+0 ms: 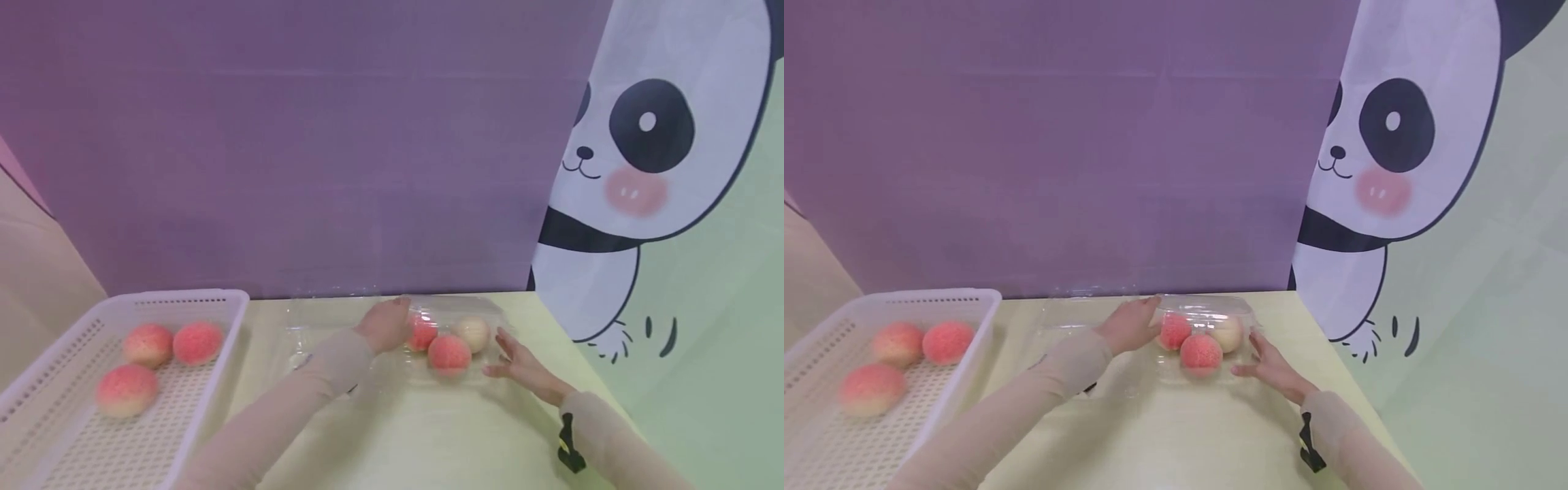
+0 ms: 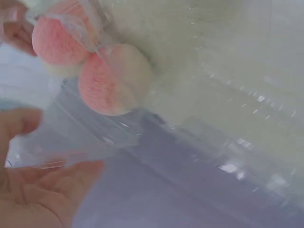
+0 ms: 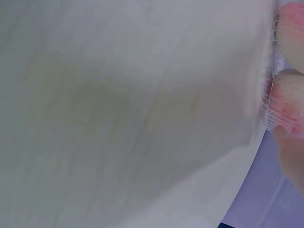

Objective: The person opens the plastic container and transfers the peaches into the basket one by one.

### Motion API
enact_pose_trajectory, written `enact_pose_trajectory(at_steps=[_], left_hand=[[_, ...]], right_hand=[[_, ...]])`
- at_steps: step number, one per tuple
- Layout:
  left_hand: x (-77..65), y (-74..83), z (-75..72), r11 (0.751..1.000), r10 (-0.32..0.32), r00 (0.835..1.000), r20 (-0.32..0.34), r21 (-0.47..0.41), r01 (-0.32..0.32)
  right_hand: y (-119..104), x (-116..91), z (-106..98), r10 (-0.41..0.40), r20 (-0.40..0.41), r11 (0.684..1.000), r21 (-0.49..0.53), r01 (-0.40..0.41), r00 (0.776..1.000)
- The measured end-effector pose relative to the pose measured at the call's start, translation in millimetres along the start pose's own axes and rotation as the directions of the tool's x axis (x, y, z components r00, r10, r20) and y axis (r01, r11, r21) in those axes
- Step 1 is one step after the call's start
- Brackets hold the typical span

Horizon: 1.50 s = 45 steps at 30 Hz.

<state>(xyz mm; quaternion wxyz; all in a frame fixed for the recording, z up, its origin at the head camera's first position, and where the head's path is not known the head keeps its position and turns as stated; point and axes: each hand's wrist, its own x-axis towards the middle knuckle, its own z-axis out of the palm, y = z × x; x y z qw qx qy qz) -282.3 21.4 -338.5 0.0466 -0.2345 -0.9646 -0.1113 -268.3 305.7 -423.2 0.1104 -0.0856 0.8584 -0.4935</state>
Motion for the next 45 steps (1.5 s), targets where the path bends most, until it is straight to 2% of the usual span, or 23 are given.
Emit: enact_pose_trajectory(at_steps=[3,6,9,11,12,14,17,19,23,26,28,29,30,33,35,37,40,41,42,43,44,45], left_hand=[[2.4,-7.7,-0.2,0.989,-0.034,0.999,-0.037,-0.145,0.028],[6.1,-9.4,1.3,0.978,-0.054,0.997,-0.056,-0.206,0.041],[12.1,-12.1,0.8,0.948,-0.101,0.992,-0.073,-0.31,0.073],[18.5,-17.6,0.2,0.909,-0.136,0.986,-0.096,-0.408,0.086],[22.3,-21.5,-0.2,0.882,-0.152,0.982,-0.109,-0.463,0.085],[29.8,-29.6,-0.9,0.813,-0.186,0.976,-0.11,-0.576,0.089],[39.2,-39.5,0.2,0.735,-0.213,0.973,-0.088,-0.67,0.1],[44.3,-44.6,2.5,0.711,-0.22,0.974,-0.062,-0.694,0.116],[51.4,-52.1,10.6,0.69,-0.233,0.972,-0.009,-0.706,0.159],[52.4,-54.9,16.3,0.658,-0.247,0.969,0.029,-0.729,0.19],[54.5,-58.8,22.8,0.628,-0.259,0.964,0.056,-0.748,0.212],[59.3,-64.5,30.9,0.633,-0.257,0.965,0.051,-0.745,0.208],[63.0,-68.8,36.9,0.623,-0.263,0.963,0.061,-0.751,0.218],[84.2,-91.1,66.0,0.621,-0.25,0.965,0.08,-0.751,0.223],[103.0,-108.5,91.3,0.656,-0.236,0.971,0.05,-0.729,0.197],[113.4,-118.9,106.0,0.658,-0.225,0.973,0.042,-0.73,0.184],[119.1,-124.2,114.4,0.642,-0.238,0.971,0.035,-0.744,0.185],[117.4,-124.0,113.1,0.626,-0.24,0.969,0.052,-0.755,0.195],[116.8,-126.6,114.4,0.617,-0.218,0.976,0.028,-0.77,0.16],[117.8,-128.2,116.9,0.622,-0.213,0.977,0.023,-0.768,0.153],[120.0,-131.8,121.9,0.633,-0.198,0.98,-0.003,-0.764,0.125],[124.0,-134.1,127.3,0.65,-0.195,0.981,-0.003,-0.749,0.127]], right_hand=[[-1,4,0,0.002,0.005,1.0,0.009,-0.002,1.0],[-1,6,0,-0.007,0.018,1.0,0.026,0.006,1.0],[0,6,0,-0.014,0.032,0.999,0.042,0.012,0.999],[0,6,-1,-0.015,0.039,0.999,0.052,0.013,0.999],[0,6,-1,-0.015,0.042,0.998,0.055,0.012,0.999],[-1,6,-2,-0.013,0.045,0.998,0.06,0.01,0.999],[-2,5,-2,-0.007,0.049,0.998,0.057,0.004,0.999],[-2,4,-2,-0.005,0.047,0.998,0.056,0.002,0.999],[-2,2,-2,-0.012,0.051,0.998,0.057,0.009,0.999],[-1,0,-1,-0.018,0.058,0.998,0.056,0.015,0.998],[-1,0,-1,-0.013,0.061,0.998,0.056,0.009,0.998],[-1,0,0,-0.009,0.061,0.998,0.056,0.006,0.998],[-1,0,0,-0.009,0.063,0.999,0.054,0.006,0.998],[-2,0,0,-0.006,0.064,0.998,0.061,0.002,0.998],[-2,0,0,-0.012,0.066,0.998,0.064,0.008,0.998],[-2,0,-1,-0.02,0.07,0.997,0.07,0.015,0.997],[-4,2,0,-0.024,0.074,0.997,0.079,0.019,0.997],[-4,2,-1,-0.022,0.076,0.997,0.079,0.016,0.997],[-5,2,0,-0.02,0.076,0.997,0.08,0.013,0.997],[-5,3,-1,-0.018,0.074,0.996,0.084,0.011,0.997],[-5,3,-1,-0.014,0.073,0.996,0.087,0.008,0.997],[-5,3,-1,-0.011,0.075,0.996,0.089,0.004,0.997]])
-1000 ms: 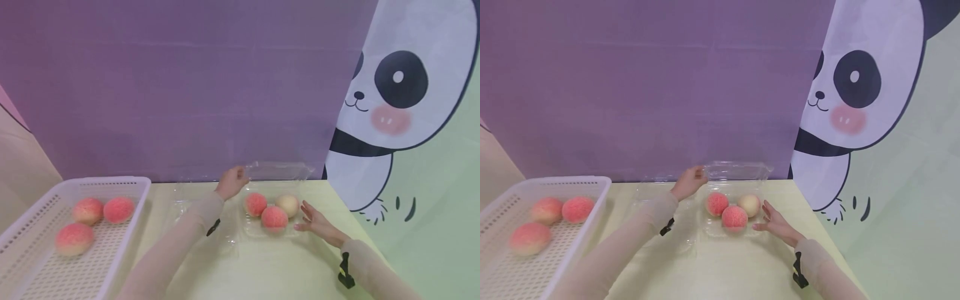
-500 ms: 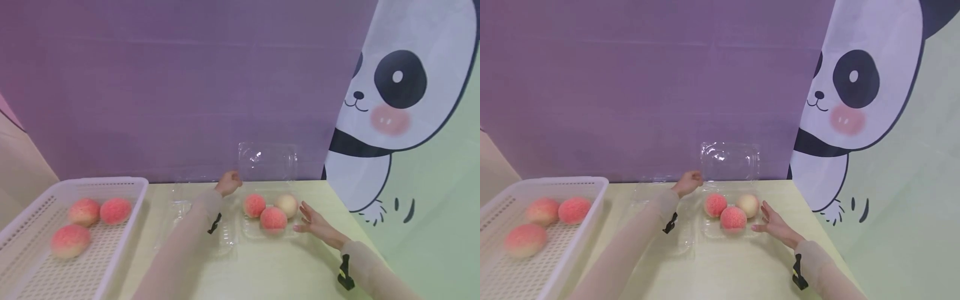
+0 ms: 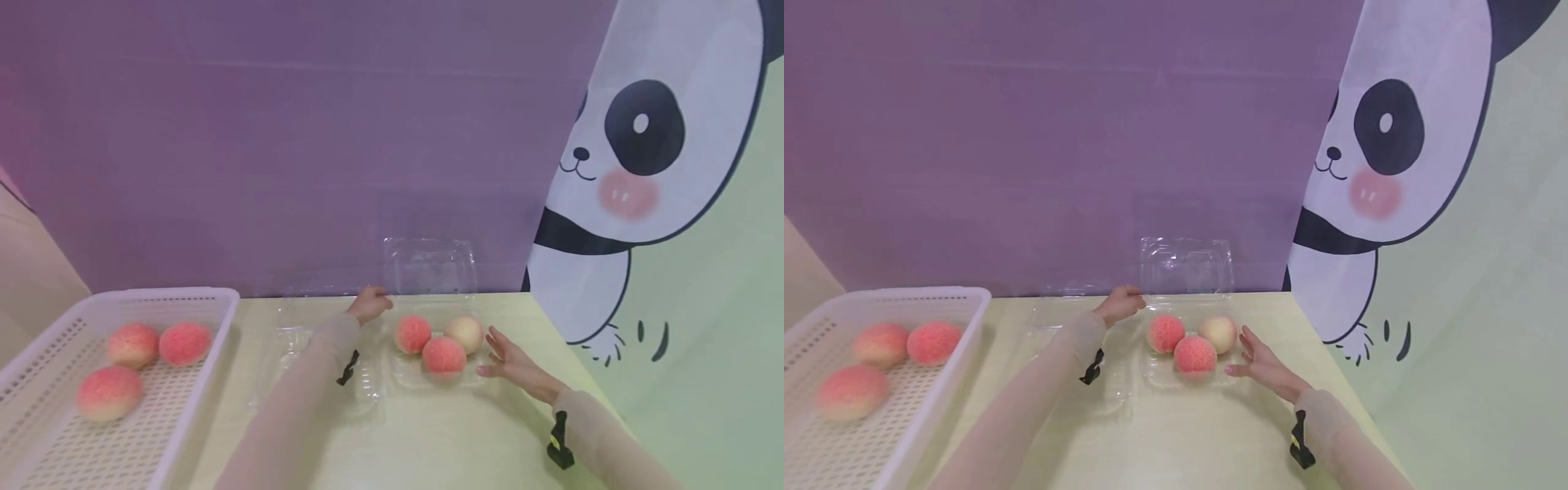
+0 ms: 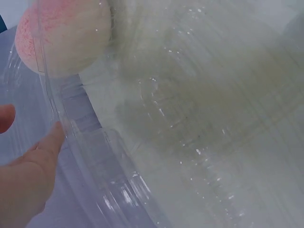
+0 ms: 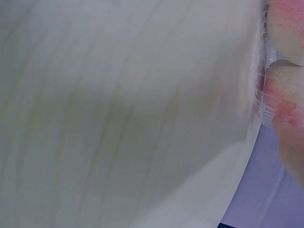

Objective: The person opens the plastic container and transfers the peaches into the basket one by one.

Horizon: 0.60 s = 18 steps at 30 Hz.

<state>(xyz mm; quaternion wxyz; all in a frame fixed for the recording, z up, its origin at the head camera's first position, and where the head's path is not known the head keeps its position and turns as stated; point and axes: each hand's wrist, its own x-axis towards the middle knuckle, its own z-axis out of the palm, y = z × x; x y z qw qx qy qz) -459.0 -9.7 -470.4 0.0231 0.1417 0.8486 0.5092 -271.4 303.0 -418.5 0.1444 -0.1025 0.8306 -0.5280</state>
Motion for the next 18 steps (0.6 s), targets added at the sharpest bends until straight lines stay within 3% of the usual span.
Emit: enact_pose_trajectory(at_steps=[1,3,4,6,8,11,14,18], left_hand=[[5.2,-5.4,2.8,1.0,-0.001,1.0,0.001,0.027,0.001],[9.4,-14.6,5.6,0.993,0.084,0.996,-0.017,0.082,-0.083],[6.5,-10.4,6.5,0.99,0.079,0.997,-0.024,0.117,-0.076],[-12.0,14.5,2.3,0.99,0.05,0.998,-0.024,0.135,-0.046],[-42.9,49.7,-5.8,0.988,0.083,0.996,-0.044,0.137,-0.077],[-85.3,105.2,-14.5,0.99,0.045,0.999,-0.03,0.135,-0.041],[-105.6,126.6,-14.6,0.986,0.089,0.996,0.013,0.137,-0.09],[-113.9,127.9,-8.0,0.974,0.151,0.982,0.11,0.152,-0.166]], right_hand=[[0,0,0,0.001,0.002,1.0,-0.001,-0.001,1.0],[0,-1,-1,0.002,0.006,1.0,-0.001,-0.002,1.0],[0,-1,-2,0.002,0.01,1.0,-0.002,-0.002,1.0],[1,-1,-3,0.003,0.016,1.0,-0.005,-0.003,1.0],[1,-1,-4,-0.002,0.013,1.0,-0.004,0.002,1.0],[1,-1,-5,-0.014,0.011,1.0,0.001,0.014,1.0],[1,0,-5,-0.021,0.014,1.0,-0.002,0.021,1.0],[2,-1,-6,-0.02,0.009,1.0,-0.006,0.02,1.0]])
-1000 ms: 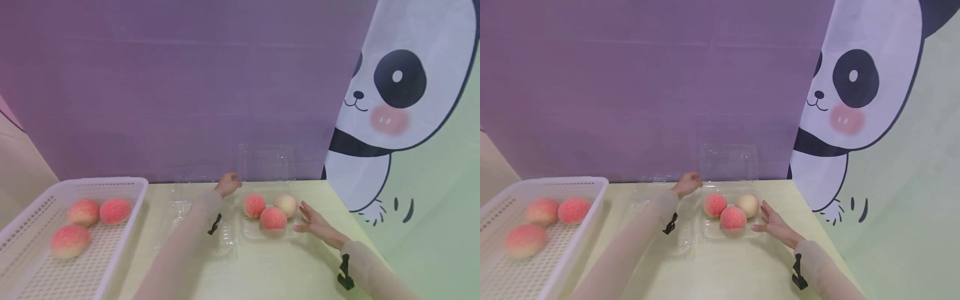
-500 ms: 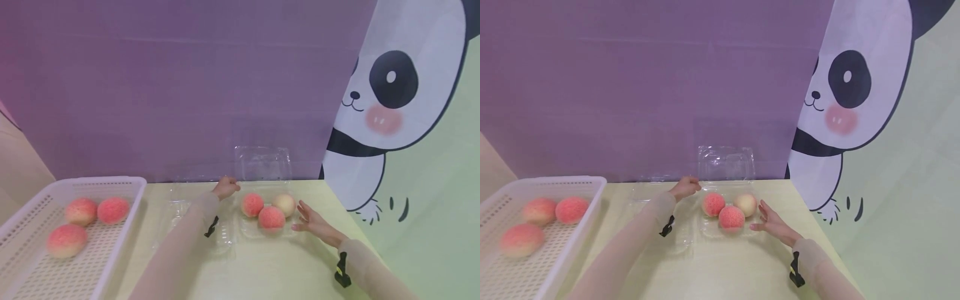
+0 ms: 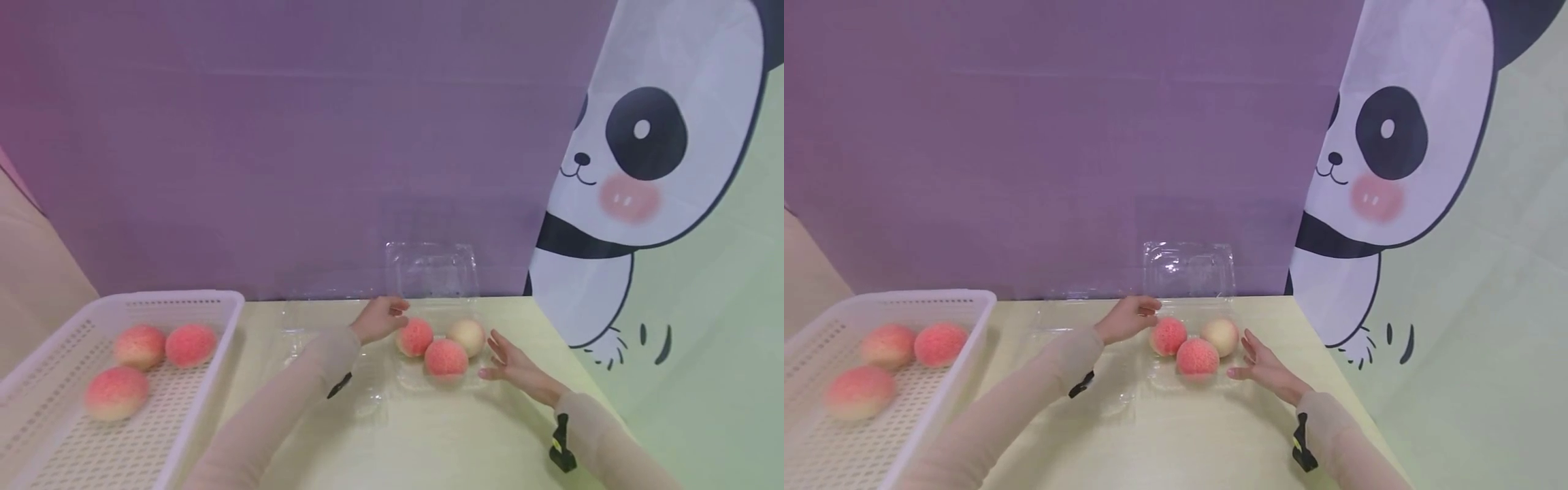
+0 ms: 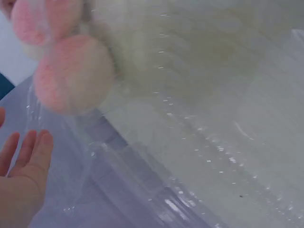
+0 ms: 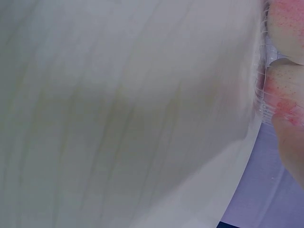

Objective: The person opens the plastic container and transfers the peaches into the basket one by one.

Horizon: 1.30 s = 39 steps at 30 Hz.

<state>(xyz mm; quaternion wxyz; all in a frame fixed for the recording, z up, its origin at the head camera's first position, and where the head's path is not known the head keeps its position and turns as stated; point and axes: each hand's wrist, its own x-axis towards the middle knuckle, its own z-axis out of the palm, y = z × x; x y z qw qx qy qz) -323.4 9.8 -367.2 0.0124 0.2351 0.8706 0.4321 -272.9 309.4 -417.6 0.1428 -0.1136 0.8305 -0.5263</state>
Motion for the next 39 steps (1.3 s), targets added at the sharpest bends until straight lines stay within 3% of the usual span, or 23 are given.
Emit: enact_pose_trajectory(at_steps=[2,6,11,19,25,32,39], left_hand=[[-0.1,-3.7,5.9,0.999,0.032,0.999,0.04,0.021,-0.033],[6.3,-11.7,19.1,0.994,0.08,0.996,0.047,0.069,-0.083],[21.0,-12.8,33.8,0.998,0.013,0.999,0.04,0.062,-0.016],[38.9,-20.0,57.6,0.977,-0.102,0.995,0.009,0.188,0.099],[35.1,-11.6,60.4,0.948,-0.092,0.996,-0.008,0.305,0.09],[33.9,-5.6,61.4,0.933,-0.155,0.988,-0.002,0.328,0.147],[39.5,-13.4,68.8,0.908,-0.12,0.991,0.063,0.409,0.084]], right_hand=[[1,0,-1,0.002,-0.004,1.0,-0.001,-0.002,1.0],[3,0,-1,0.003,-0.009,1.0,0.005,-0.003,1.0],[2,1,0,0.007,-0.013,1.0,0.007,-0.006,1.0],[3,3,1,0.021,-0.027,1.0,0.008,-0.021,0.999],[4,7,3,0.028,-0.046,1.0,0.012,-0.027,0.999],[6,9,2,0.013,-0.042,1.0,0.006,-0.013,0.999],[8,7,2,0.022,-0.05,1.0,0.022,-0.021,0.999]])
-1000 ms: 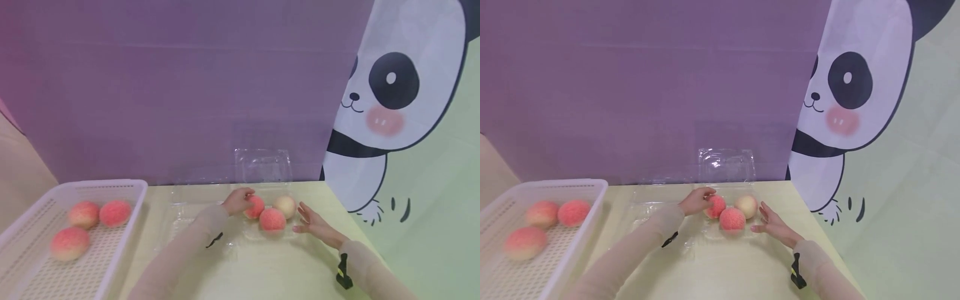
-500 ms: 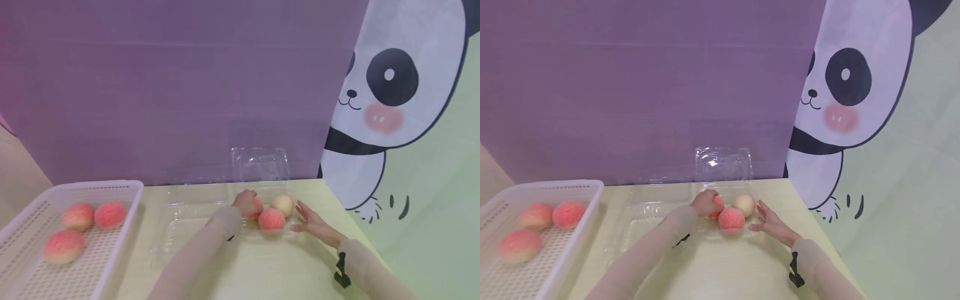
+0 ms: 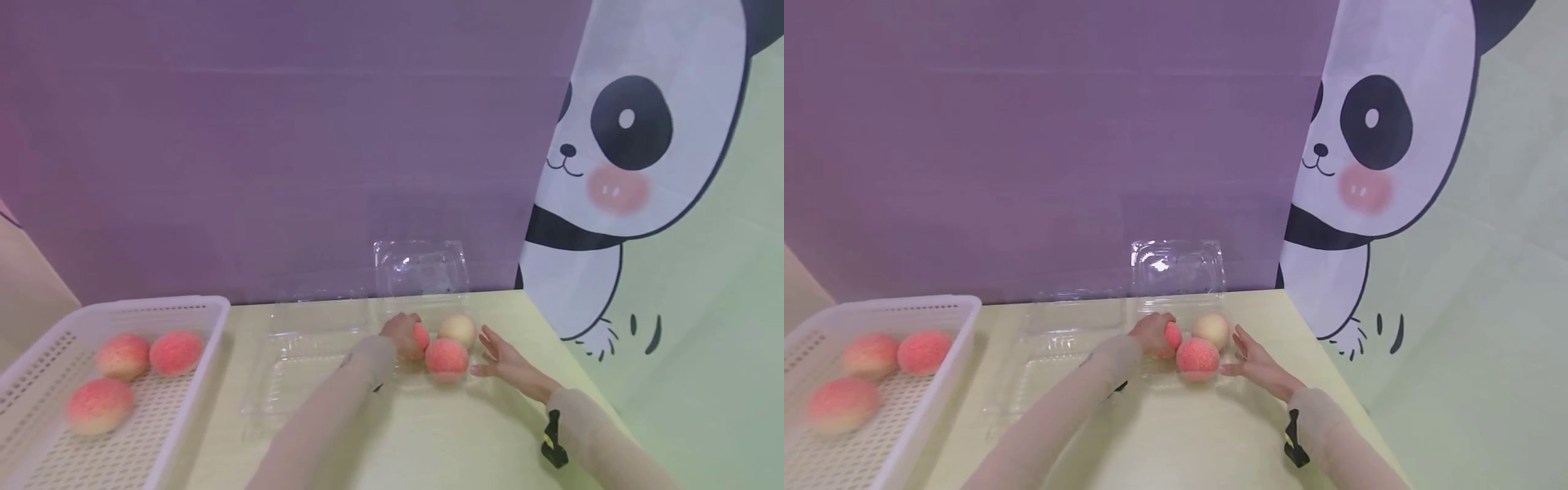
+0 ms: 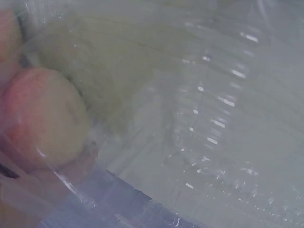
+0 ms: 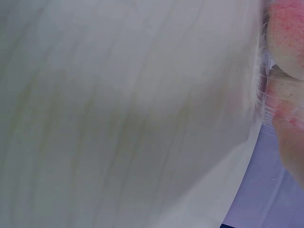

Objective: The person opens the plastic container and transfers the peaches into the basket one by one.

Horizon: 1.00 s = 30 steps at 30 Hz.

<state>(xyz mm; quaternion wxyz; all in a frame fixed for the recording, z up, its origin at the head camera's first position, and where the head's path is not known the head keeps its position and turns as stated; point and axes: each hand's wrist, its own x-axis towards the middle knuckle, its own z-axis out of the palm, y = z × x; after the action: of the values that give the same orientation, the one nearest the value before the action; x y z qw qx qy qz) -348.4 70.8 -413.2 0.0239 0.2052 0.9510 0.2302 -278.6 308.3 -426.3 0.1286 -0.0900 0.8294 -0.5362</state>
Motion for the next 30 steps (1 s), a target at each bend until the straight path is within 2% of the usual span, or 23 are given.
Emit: enact_pose_trajectory(at_steps=[3,9,14,17,23,30], left_hand=[[0.1,-1.6,0.6,1.0,0.012,1.0,0.01,-0.015,-0.012],[-1.8,-2.6,-3.2,0.989,-0.01,1.0,0.019,-0.146,0.013],[-1.5,-2.7,-8.3,0.979,-0.029,1.0,0.005,-0.201,0.029],[-4.1,-1.7,-15.1,0.97,-0.02,1.0,-0.011,-0.241,0.017],[-17.2,6.2,-33.6,0.951,0.027,0.999,-0.021,-0.308,-0.033],[-40.3,19.1,-52.2,0.902,0.018,1.0,-0.01,-0.432,-0.021]], right_hand=[[0,0,0,-0.002,0.001,1.0,0.0,0.002,1.0],[0,1,0,-0.009,0.007,1.0,0.001,0.009,1.0],[3,1,-2,-0.004,0.001,1.0,0.007,0.004,1.0],[4,2,-2,0.004,-0.003,1.0,0.016,-0.004,1.0],[6,3,-2,0.005,0.004,1.0,0.016,-0.005,1.0],[4,2,0,0.008,-0.001,1.0,0.018,-0.008,1.0]])
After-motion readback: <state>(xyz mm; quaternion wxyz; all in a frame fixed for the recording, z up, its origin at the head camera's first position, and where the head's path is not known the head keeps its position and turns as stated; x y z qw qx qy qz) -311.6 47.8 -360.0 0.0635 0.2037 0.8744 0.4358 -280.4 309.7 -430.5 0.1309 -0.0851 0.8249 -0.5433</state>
